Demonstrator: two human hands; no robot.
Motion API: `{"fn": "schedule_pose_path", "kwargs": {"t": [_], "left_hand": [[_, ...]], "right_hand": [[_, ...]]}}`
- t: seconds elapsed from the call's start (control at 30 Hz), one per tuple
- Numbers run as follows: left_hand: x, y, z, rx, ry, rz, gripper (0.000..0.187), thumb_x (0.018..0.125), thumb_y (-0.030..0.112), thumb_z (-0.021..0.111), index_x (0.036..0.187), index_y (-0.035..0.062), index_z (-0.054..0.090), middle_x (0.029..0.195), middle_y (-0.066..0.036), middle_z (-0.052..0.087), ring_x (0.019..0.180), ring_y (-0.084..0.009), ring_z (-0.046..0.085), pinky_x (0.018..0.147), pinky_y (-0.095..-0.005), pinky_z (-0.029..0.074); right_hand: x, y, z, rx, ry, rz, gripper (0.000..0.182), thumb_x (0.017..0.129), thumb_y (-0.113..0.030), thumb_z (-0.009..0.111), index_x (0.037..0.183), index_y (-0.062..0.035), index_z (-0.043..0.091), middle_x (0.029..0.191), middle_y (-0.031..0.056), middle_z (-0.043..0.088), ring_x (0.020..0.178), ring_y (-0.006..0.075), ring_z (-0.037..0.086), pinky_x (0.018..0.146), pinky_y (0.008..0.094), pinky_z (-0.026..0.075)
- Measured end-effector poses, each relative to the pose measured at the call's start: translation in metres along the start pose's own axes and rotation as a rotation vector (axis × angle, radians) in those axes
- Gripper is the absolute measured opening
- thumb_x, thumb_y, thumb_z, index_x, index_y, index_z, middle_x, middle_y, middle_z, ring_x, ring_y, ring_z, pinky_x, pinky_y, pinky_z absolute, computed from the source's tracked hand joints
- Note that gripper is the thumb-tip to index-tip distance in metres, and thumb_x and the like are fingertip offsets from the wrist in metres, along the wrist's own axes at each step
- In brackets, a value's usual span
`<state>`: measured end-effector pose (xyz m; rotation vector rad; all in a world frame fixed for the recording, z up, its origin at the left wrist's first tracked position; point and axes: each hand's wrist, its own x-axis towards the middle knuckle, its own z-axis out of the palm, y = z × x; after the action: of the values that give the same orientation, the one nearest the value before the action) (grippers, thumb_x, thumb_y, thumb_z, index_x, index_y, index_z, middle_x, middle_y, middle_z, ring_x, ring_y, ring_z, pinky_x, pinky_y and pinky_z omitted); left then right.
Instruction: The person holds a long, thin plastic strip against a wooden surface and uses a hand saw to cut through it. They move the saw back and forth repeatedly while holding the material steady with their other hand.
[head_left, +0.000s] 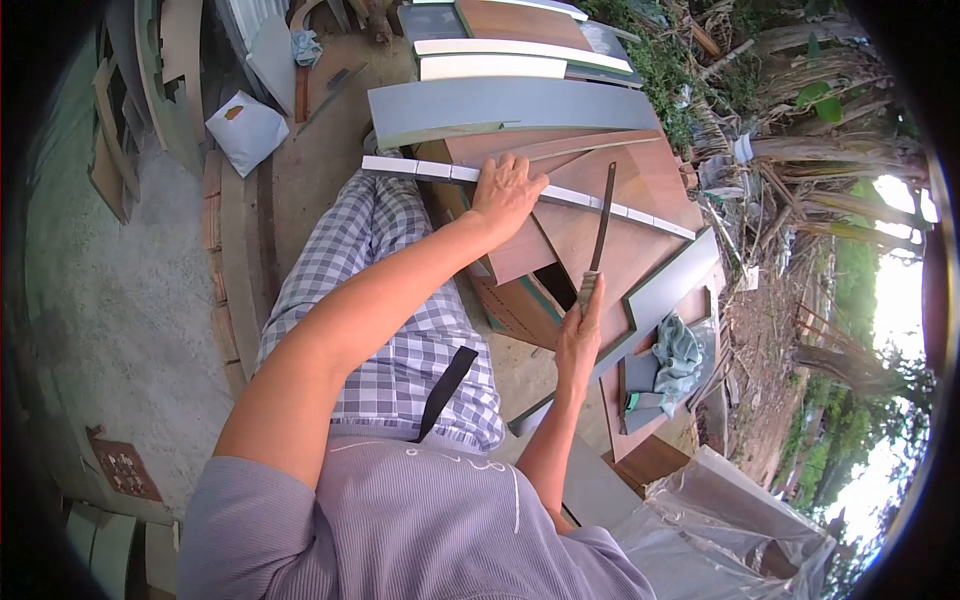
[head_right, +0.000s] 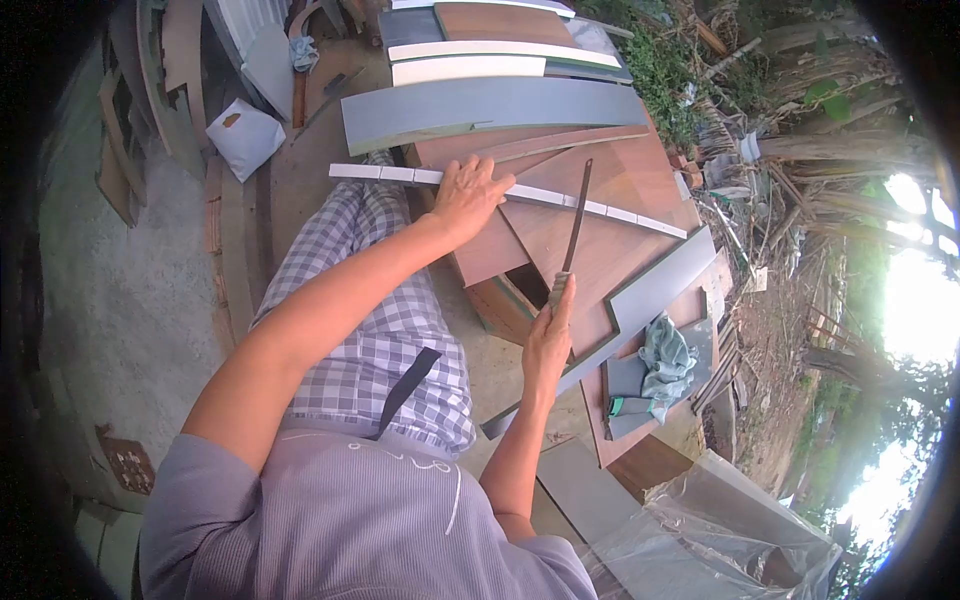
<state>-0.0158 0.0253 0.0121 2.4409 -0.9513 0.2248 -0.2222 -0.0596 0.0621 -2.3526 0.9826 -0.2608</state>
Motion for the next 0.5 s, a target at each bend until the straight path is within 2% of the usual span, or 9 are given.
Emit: {"fn": "schedule_pose_path", "kwargs": {"t": [0.1,0.17,0.23,0.27,0.4,0.47,0.5], "left_hand": [[0.000,0.000,0.002,0.005,0.034,0.019,0.017,0.084,0.017,0.063,0.101,0.0137,0.063,0.095,-0.010,0.055,0.099,-0.0270,0.051,0.076,-0.0404,0.037],[-0.002,0.000,0.003,-0.007,0.037,0.021,0.018,0.083,0.017,0.063,0.101,0.0138,0.063,0.094,-0.010,0.055,0.097,-0.0267,0.051,0.076,-0.0400,0.037],[-0.002,-0.001,0.003,0.013,0.034,0.024,0.019,0.084,0.018,0.063,0.102,0.0136,0.062,0.093,-0.010,0.054,0.096,-0.0262,0.051,0.074,-0.0393,0.036],[-0.003,-0.001,0.002,0.009,0.034,0.021,0.019,0.084,0.018,0.063,0.102,0.0136,0.062,0.093,-0.010,0.054,0.096,-0.0262,0.051,0.074,-0.0393,0.036],[-0.001,0.000,0.000,-0.004,0.038,0.024,0.019,0.083,0.017,0.063,0.102,0.0133,0.062,0.091,-0.010,0.054,0.094,-0.0260,0.052,0.074,-0.0390,0.036],[-0.003,-0.002,0.002,-0.001,0.023,0.020,0.019,0.083,0.017,0.063,0.102,0.0132,0.062,0.091,-0.010,0.054,0.094,-0.0259,0.053,0.074,-0.0388,0.036],[-0.002,-0.003,0.002,0.013,0.025,0.026,0.019,0.083,0.016,0.063,0.102,0.0133,0.062,0.091,-0.010,0.054,0.094,-0.0257,0.053,0.074,-0.0387,0.036]], "right_hand": [[-0.006,0.001,0.010,-0.002,0.026,-0.075,0.059,0.097,-0.011,0.044,0.150,-0.0276,0.023,0.082,0.0118,0.056,0.065,0.0167,0.051,0.063,0.0344,0.046],[-0.010,-0.006,0.007,0.019,-0.020,-0.028,0.058,0.099,-0.012,0.043,0.150,-0.0277,0.022,0.084,0.0127,0.058,0.067,0.0173,0.052,0.064,0.0351,0.046],[-0.010,-0.010,0.006,-0.044,-0.053,-0.026,0.061,0.097,-0.008,0.043,0.151,-0.0216,0.018,0.070,0.0193,0.059,0.054,0.0257,0.053,0.056,0.0353,0.044],[-0.010,-0.007,0.008,-0.050,-0.036,-0.046,0.061,0.097,-0.007,0.043,0.150,-0.0208,0.019,0.062,0.0165,0.055,0.050,0.0244,0.050,0.052,0.0330,0.041],[-0.007,-0.009,0.009,-0.057,-0.051,-0.043,0.061,0.096,-0.006,0.043,0.150,-0.0209,0.019,0.069,0.0189,0.058,0.054,0.0261,0.053,0.055,0.0334,0.043],[-0.005,-0.009,0.012,-0.014,-0.004,-0.101,0.061,0.096,-0.006,0.043,0.150,-0.0211,0.020,0.080,0.0223,0.061,0.060,0.0281,0.057,0.059,0.0359,0.045],[-0.003,-0.011,0.014,-0.009,-0.009,-0.101,0.061,0.096,-0.006,0.043,0.150,-0.0211,0.020,0.080,0.0223,0.061,0.060,0.0281,0.057,0.059,0.0359,0.045]]}}
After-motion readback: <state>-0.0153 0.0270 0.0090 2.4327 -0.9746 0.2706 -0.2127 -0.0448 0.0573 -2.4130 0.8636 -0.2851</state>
